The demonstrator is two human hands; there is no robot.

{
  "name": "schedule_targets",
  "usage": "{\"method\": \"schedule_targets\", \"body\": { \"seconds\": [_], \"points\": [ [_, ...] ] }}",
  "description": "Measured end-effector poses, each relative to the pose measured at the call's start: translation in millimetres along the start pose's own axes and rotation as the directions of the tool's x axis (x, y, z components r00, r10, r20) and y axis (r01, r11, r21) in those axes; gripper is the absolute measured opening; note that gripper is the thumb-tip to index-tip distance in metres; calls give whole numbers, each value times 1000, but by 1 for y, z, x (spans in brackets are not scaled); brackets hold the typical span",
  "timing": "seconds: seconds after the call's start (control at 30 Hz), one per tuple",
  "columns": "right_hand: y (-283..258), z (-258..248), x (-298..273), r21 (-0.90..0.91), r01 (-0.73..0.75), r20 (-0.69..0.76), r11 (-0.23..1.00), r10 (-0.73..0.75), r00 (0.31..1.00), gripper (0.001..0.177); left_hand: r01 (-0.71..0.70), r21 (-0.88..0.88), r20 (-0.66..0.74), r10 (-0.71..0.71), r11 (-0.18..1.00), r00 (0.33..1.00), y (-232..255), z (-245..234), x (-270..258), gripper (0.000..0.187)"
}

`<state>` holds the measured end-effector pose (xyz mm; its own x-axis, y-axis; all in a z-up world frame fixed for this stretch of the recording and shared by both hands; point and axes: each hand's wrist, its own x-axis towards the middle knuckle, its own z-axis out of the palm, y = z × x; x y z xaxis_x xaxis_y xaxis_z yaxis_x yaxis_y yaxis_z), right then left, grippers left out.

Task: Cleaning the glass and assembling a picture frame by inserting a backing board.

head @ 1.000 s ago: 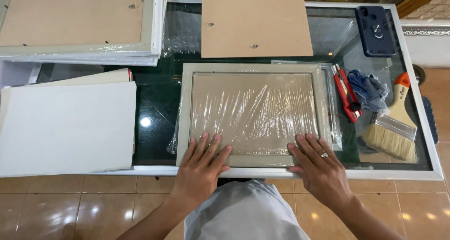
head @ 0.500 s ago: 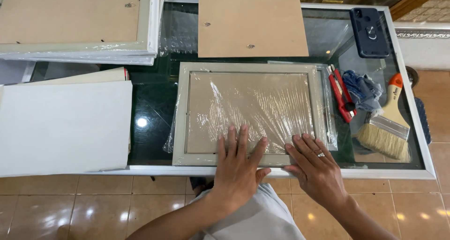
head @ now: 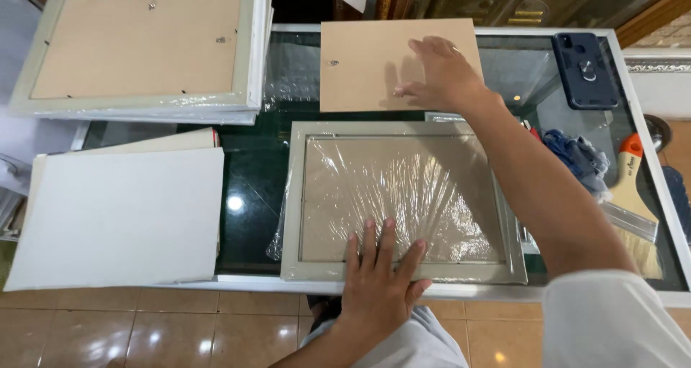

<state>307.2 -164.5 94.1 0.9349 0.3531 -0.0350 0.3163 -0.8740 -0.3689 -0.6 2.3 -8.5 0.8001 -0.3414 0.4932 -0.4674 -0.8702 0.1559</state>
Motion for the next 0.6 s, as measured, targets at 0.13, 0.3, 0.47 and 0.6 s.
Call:
{"method": "schedule_targets", "body": {
  "seconds": [0.13, 0.3, 0.47, 0.6],
  "points": [
    [-27, -31, 68, -136, -296, 239, 945, 322, 916, 115, -18, 70, 86, 11, 997, 996, -3, -1, 3, 66],
    [41, 0, 159, -256, -247, 312, 935, 322, 894, 125, 17, -177, -35, -24, 984, 999, -2, -2, 13, 50],
    [59, -24, 182, -335, -264, -251, 904, 185, 950, 103, 17, -180, -25, -22, 984, 999, -7, 7, 17, 54],
    [66, -75, 128, -258, -147, -263, 955, 77, 962, 70, 11, -176, 27, -6, 984, 1000, -10, 9, 20, 51]
  ]
}}
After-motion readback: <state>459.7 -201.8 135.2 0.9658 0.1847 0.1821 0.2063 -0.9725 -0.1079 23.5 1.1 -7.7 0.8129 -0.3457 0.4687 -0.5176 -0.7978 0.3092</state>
